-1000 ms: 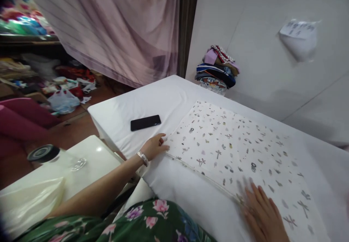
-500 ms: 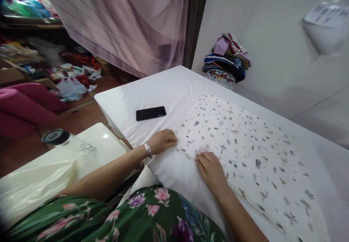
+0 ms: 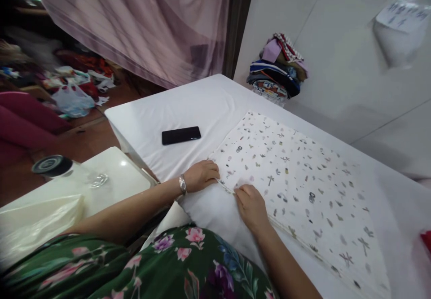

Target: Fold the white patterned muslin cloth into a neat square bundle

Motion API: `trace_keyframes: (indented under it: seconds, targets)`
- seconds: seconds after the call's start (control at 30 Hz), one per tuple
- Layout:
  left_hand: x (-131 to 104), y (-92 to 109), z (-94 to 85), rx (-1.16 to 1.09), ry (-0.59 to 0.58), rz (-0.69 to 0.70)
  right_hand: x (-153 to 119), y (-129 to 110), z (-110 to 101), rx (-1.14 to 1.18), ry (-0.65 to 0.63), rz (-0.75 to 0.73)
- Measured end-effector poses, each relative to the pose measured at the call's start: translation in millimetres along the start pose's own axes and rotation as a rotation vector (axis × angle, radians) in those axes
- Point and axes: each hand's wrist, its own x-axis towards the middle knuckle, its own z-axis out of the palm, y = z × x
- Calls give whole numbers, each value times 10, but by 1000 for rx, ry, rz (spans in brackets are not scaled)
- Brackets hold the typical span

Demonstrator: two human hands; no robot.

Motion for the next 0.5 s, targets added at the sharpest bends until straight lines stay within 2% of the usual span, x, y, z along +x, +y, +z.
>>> trace_keyframes:
  seconds: [0.17, 0.3, 0.37, 0.5]
  targets:
    - [-65, -10, 17, -12, 38, -6, -39, 5, 82, -32, 87, -43]
    - [-46, -45, -45, -148, 46, -65, -43, 26, 121, -59, 96, -84]
    - [5, -99, -111, -217, 81, -187, -39, 31, 124, -60, 83, -89]
    - [196, -287, -255, -219, 171, -533, -37, 42, 127, -55, 74, -93]
